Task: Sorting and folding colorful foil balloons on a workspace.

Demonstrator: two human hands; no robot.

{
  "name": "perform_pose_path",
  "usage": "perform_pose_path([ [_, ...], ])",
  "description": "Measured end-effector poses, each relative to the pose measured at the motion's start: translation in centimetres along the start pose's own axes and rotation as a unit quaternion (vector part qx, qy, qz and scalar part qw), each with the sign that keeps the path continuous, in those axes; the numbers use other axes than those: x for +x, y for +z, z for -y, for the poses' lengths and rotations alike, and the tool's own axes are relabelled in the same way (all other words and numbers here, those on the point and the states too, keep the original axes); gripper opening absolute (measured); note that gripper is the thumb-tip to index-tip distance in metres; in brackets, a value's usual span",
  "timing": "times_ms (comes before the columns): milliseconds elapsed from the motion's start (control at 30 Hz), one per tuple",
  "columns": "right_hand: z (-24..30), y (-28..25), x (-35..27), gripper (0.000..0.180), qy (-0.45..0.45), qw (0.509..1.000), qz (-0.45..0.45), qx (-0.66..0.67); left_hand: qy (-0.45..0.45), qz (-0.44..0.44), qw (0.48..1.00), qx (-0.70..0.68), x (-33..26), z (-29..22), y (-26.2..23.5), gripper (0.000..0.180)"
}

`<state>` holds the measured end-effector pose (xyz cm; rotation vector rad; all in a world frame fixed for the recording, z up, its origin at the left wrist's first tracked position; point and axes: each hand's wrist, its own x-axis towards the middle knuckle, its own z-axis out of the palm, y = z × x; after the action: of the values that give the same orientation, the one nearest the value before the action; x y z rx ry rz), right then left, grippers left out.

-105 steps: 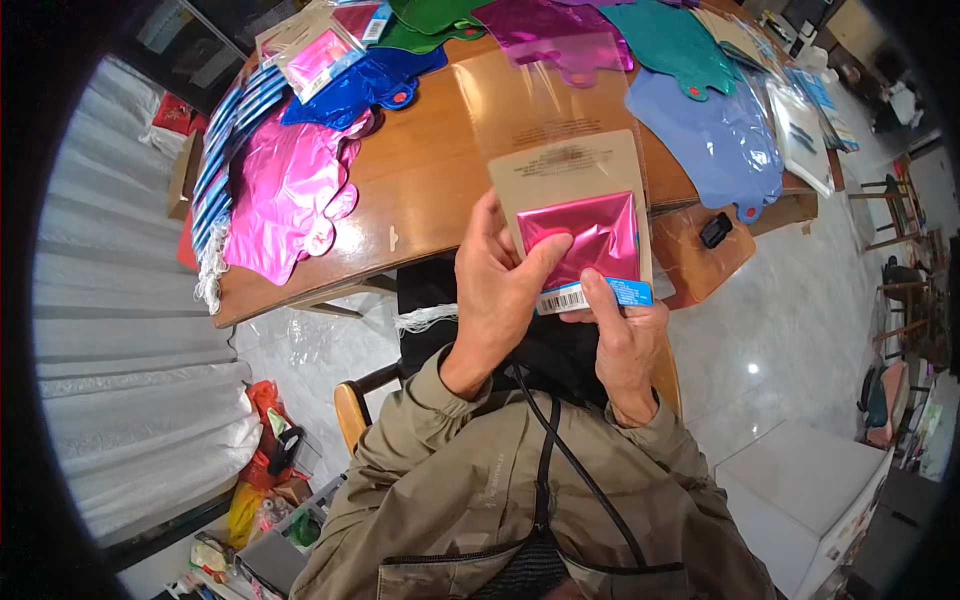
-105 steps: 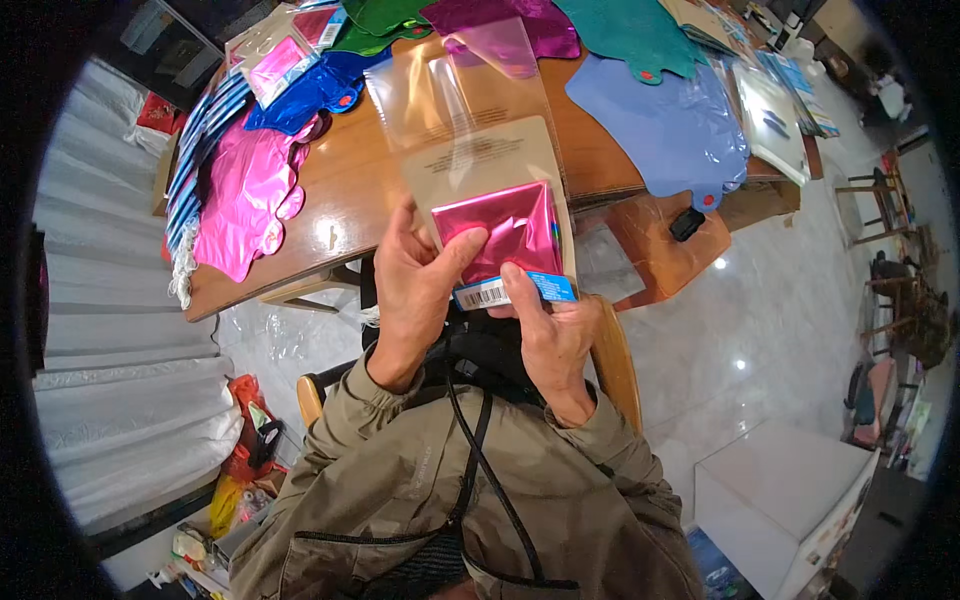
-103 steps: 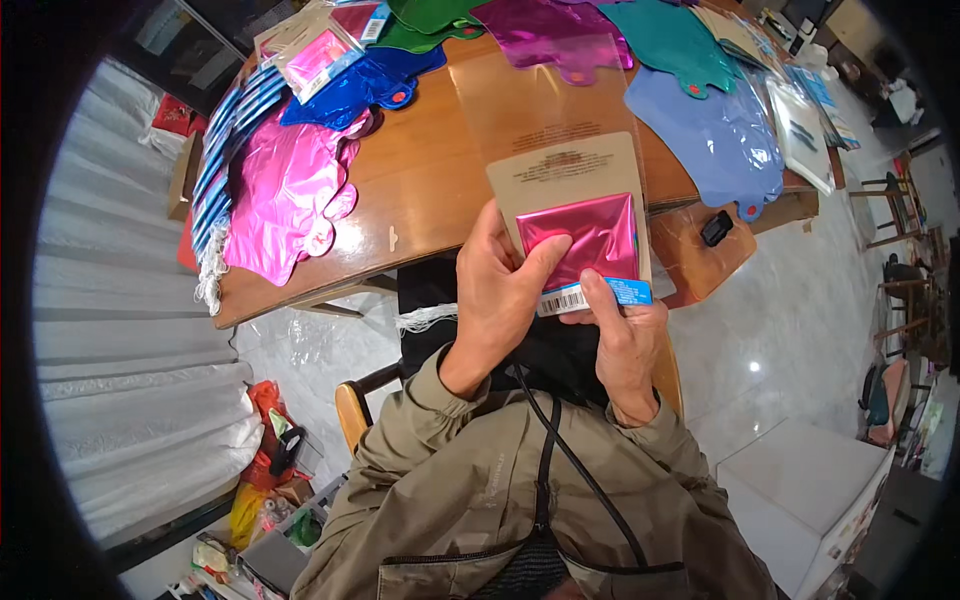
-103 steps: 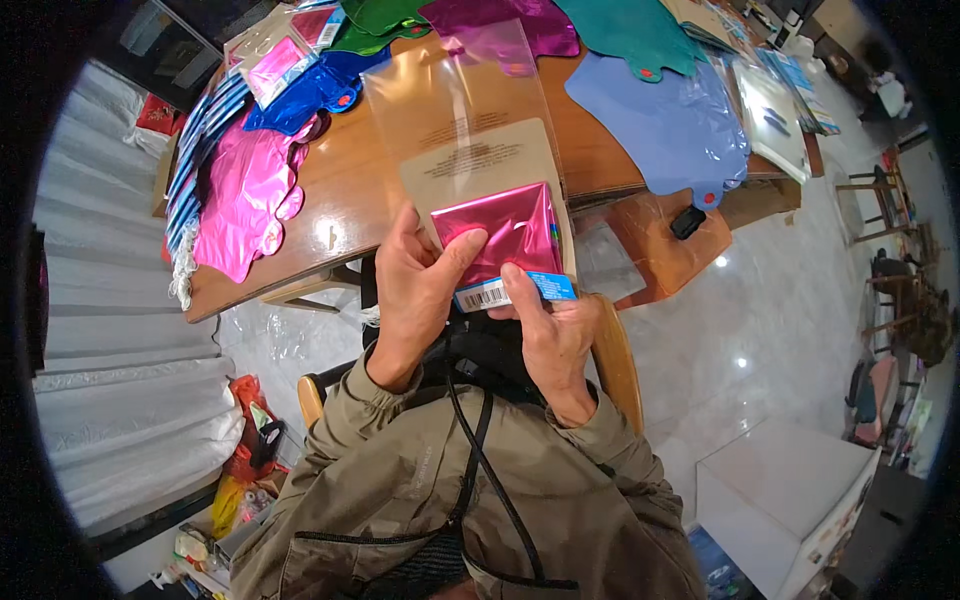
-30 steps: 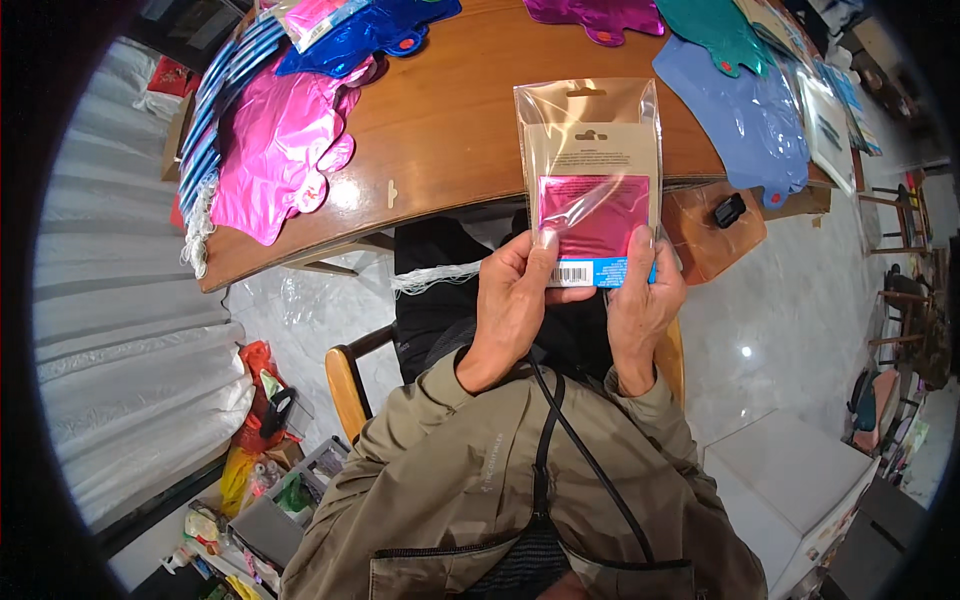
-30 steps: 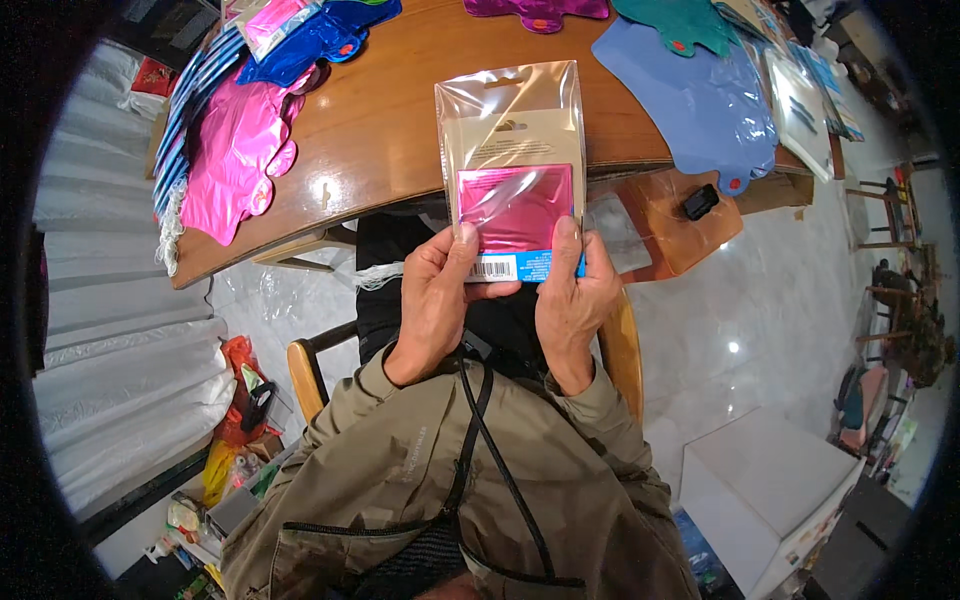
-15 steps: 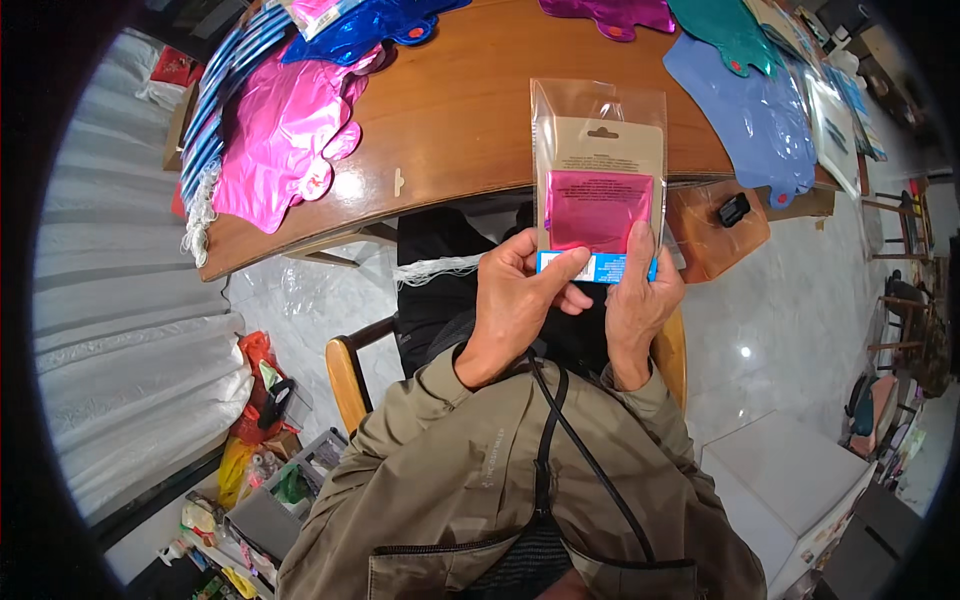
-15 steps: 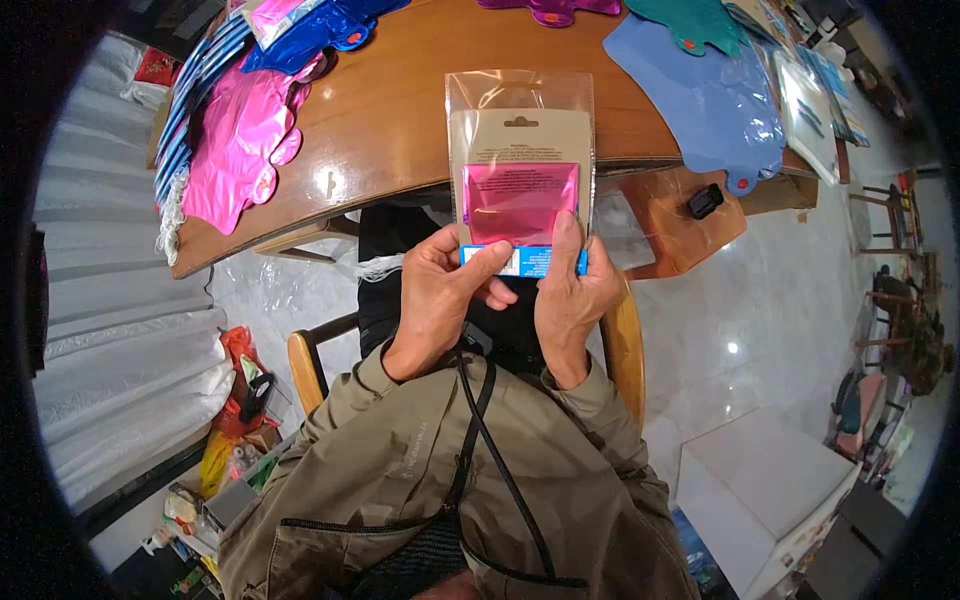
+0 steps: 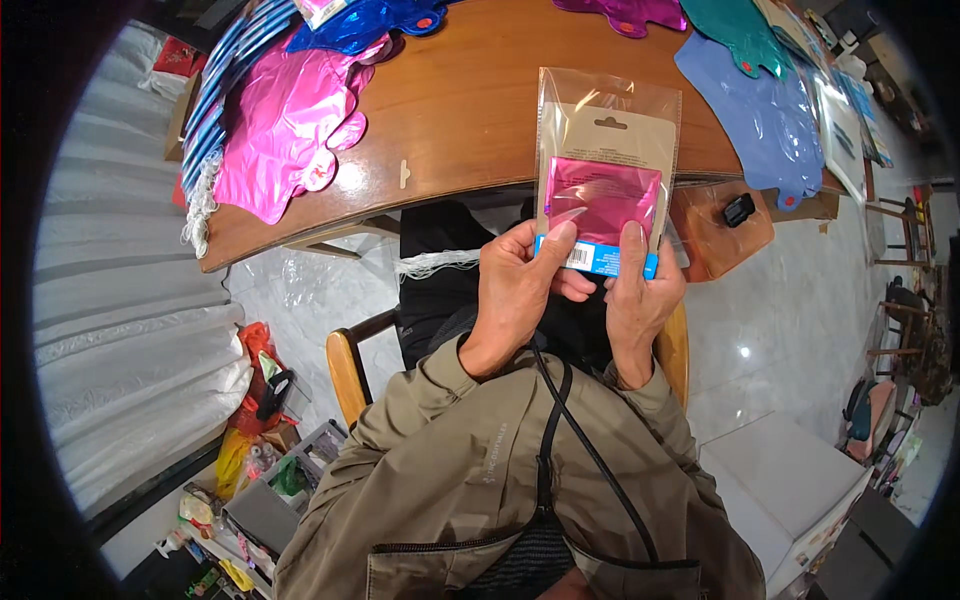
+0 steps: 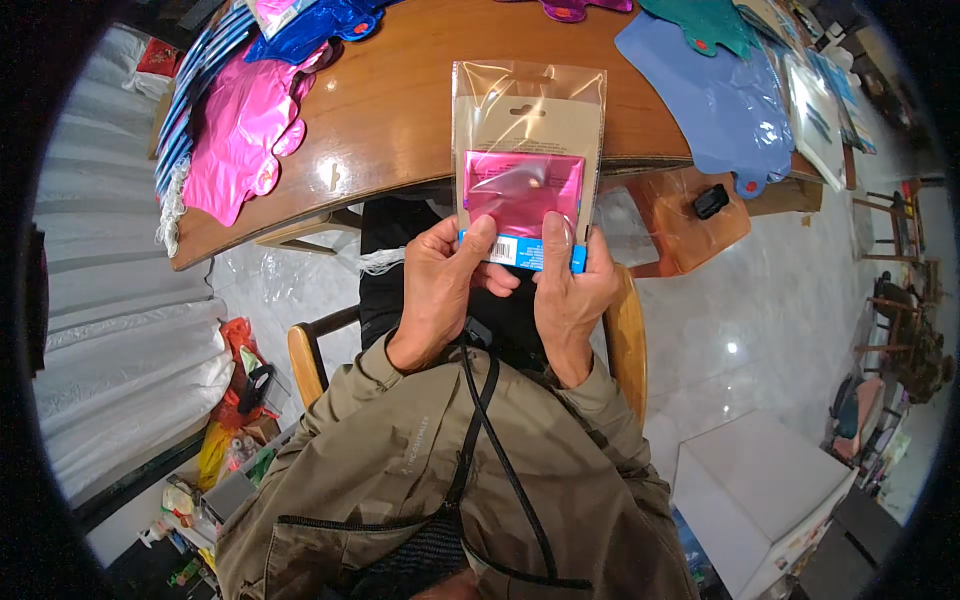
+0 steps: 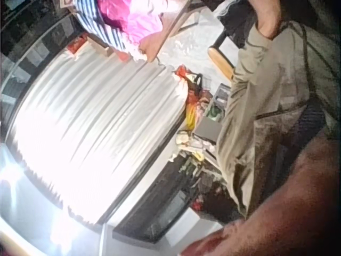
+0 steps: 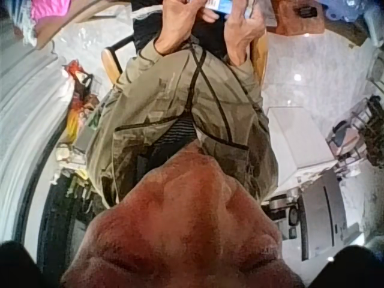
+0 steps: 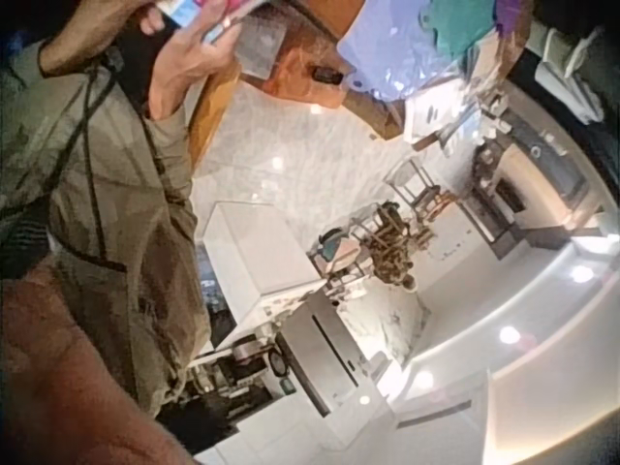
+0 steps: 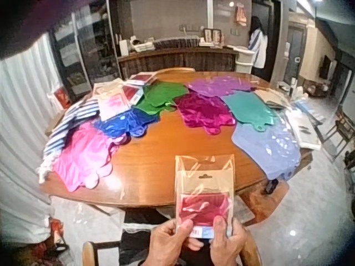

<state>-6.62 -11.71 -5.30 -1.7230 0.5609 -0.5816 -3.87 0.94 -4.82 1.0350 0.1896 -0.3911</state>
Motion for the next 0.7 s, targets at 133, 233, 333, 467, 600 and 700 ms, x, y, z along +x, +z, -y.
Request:
perform_pose_path([
  [133, 0.1, 0.0, -0.2, 0.045, 0.011, 1.000, 0.001, 0.009, -0.017, -0.002, 1.000, -0.016, -0.2, 0.3, -0.2, 0.022],
  [233, -0.2, -0.1, -0.2, 0.046, 0.014, 1.000, 0.000, 0.012, -0.019, 0.002, 0.999, -0.033, -0.3, 0.3, -0.2, 0.022],
  [333, -0.7, -0.2, -0.2, 0.047, 0.017, 1.000, -0.002, 0.014, -0.020, 0.008, 0.998, -0.051, -0.5, 0.4, -0.1, 0.021],
  [467, -1.6, -0.3, 0.0, 0.049, 0.005, 0.999, -0.013, -0.036, -0.012, 0.013, 0.999, -0.030, -0.7, 0.9, -0.3, 0.019],
  [600, -2.1, -0.6, 0.2, 0.050, -0.001, 0.998, -0.015, -0.056, -0.031, 0.005, 0.999, -0.031, -0.7, 0.9, 0.1, 0.019],
  [700, -2.1, -0.6, 0.0, 0.052, -0.001, 0.998, -0.016, -0.056, -0.038, 0.002, 0.999, -0.027, -0.7, 0.9, -0.1, 0.020],
])
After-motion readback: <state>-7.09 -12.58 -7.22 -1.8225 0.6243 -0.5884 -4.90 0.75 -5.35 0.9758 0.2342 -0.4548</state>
